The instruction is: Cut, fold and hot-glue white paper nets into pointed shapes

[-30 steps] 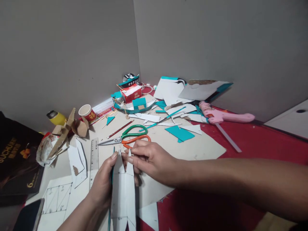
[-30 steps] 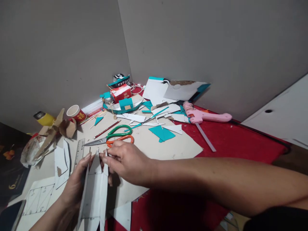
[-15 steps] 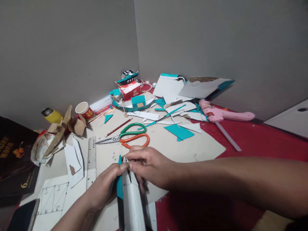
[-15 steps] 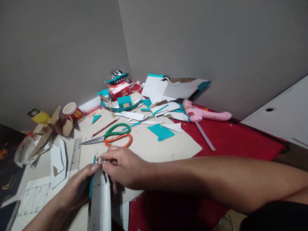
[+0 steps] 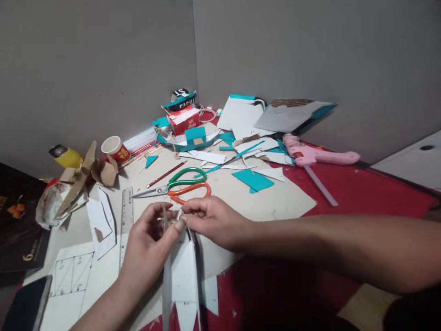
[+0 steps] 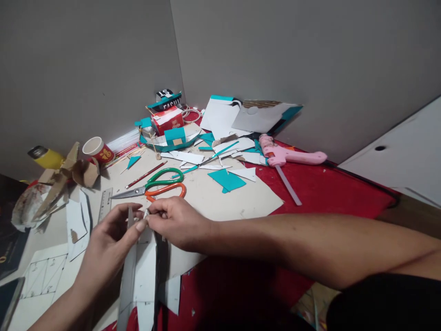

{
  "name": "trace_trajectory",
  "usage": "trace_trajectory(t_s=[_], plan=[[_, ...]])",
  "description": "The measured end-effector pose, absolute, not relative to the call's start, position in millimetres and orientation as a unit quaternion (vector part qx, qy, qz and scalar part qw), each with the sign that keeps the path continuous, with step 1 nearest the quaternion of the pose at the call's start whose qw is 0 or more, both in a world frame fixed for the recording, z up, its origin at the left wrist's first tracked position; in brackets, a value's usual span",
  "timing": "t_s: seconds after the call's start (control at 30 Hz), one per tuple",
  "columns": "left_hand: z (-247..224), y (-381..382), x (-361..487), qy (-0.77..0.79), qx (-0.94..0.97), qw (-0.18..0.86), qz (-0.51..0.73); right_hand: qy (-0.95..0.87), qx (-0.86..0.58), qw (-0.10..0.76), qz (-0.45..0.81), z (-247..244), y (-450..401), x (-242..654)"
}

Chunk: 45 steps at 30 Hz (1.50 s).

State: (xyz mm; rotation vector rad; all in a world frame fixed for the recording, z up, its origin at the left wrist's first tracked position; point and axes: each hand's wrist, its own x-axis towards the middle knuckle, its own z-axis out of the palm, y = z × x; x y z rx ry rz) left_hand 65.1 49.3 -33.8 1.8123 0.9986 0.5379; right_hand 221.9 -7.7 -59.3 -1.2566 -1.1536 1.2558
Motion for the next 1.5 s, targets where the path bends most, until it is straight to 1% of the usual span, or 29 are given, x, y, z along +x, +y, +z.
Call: trace_trajectory(t_s=[0.1, 0.17, 0.27, 0.37, 0.57, 0.7, 0.8, 0.93, 1.03, 1.2, 1.5], plan=[[-35.5, 48.3, 60.4, 0.394, 0.808, 0.366, 0.242, -0.479, -0.528, 0.481, 0.510, -59.4, -8.5, 222.5], [-37.2, 48.9, 57.3, 0.359, 0.840, 0.340, 0.225, -0.488, -0.531, 0.479, 0.501, -60.3, -8.9, 222.4], [-38.3, 50.5, 55.4, 0.312, 0.866, 0.348, 0.179, -0.499, -0.538, 0.475, 0.485, -62.9, -9.3, 221.8], [-37.9, 50.1, 56.3, 0.300, 0.880, 0.338, 0.144, -0.512, -0.542, 0.464, 0.478, -65.2, -10.7, 221.7], [-38.4, 44.6, 58.7, 0.303, 0.872, 0.349, 0.163, -0.582, -0.533, 0.465, 0.403, -67.2, -12.4, 223.2], [-40.7, 43.1, 60.0, 0.304, 0.865, 0.358, 0.177, -0.583, -0.540, 0.459, 0.397, -65.8, -11.3, 223.0], [-42.9, 42.6, 60.7, 0.310, 0.865, 0.349, 0.185, -0.561, -0.537, 0.461, 0.429, -63.3, -12.7, 222.2], [-46.7, 41.8, 60.9, 0.311, 0.866, 0.342, 0.191, -0.483, -0.520, 0.457, 0.537, -60.0, -15.3, 221.5], [-48.7, 41.3, 60.5, 0.309, 0.865, 0.347, 0.190, -0.435, -0.512, 0.454, 0.586, -57.9, -15.1, 220.5], [-48.9, 40.5, 59.4, 0.316, 0.864, 0.348, 0.182, -0.389, -0.511, 0.458, 0.615, -58.6, -13.2, 217.8], [-48.0, 39.5, 59.5, 0.305, 0.868, 0.338, 0.200, -0.350, -0.481, 0.502, 0.627, -60.1, -10.1, 217.2]])
